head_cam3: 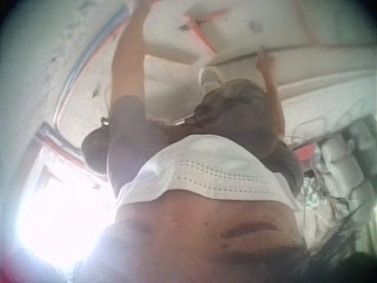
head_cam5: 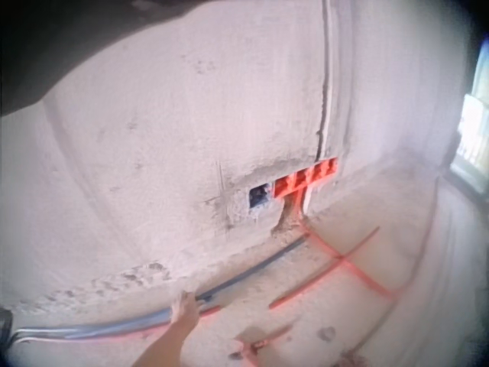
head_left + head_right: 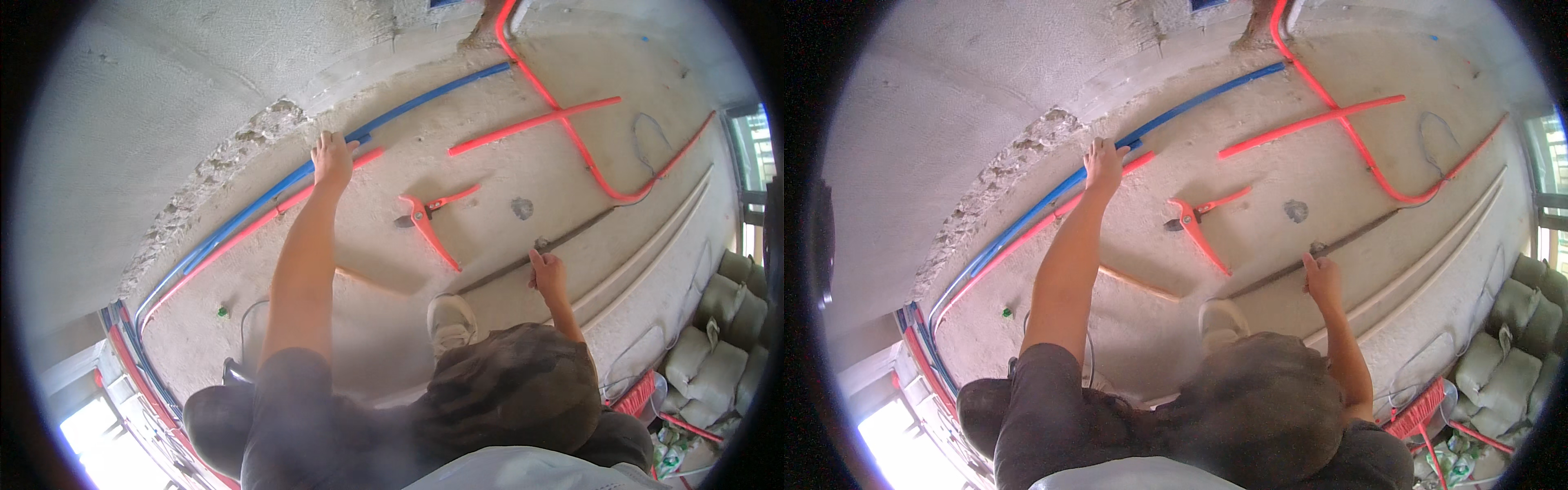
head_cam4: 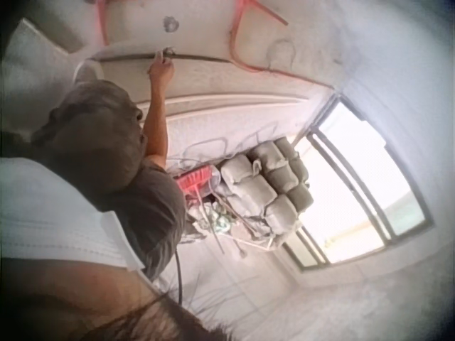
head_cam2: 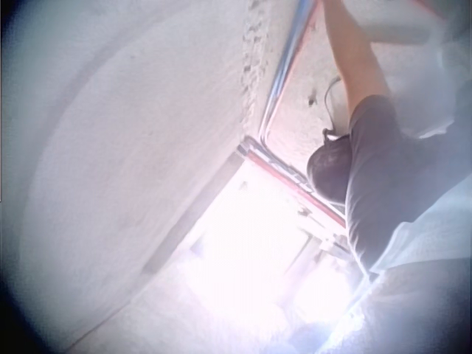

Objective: The person installs blue and red plastic conduits into pre-cut grooves on a concrete wall. They use a hammer to tap the conduits into place, a saw to cut them to length, and pliers to trim the ends. The conduits are routed into a red junction box.

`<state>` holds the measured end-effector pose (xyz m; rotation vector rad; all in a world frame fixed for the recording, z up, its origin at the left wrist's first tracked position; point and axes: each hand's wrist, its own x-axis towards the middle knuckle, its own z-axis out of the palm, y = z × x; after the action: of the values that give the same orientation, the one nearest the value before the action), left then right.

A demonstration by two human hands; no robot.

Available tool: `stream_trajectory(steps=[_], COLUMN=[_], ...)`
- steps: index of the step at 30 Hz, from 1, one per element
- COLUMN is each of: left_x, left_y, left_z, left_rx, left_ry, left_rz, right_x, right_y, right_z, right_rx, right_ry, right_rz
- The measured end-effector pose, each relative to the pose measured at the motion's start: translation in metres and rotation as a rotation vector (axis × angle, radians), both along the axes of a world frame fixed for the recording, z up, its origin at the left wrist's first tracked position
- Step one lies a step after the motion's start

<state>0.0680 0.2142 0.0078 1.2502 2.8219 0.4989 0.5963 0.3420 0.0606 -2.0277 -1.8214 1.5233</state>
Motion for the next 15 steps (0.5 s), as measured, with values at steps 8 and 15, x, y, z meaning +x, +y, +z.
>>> stream_trajectory(steps=[8,15], left_x=[-0.011,-0.023], left_y=[0.006,-0.006], left_z=[-0.017,-0.017], left_rx=[-0.104,-0.002], left_ry=[0.044,-0.096], left_rz=[-0.003,-0.072], right_x=[0.012,0.004], right_y=[-0.002,-0.004], right_z=[-0.02,-0.003], right_rx=[0.039,0.008], right_ry=[-0.145,-0.141], right_rz=[0.09,0.013])
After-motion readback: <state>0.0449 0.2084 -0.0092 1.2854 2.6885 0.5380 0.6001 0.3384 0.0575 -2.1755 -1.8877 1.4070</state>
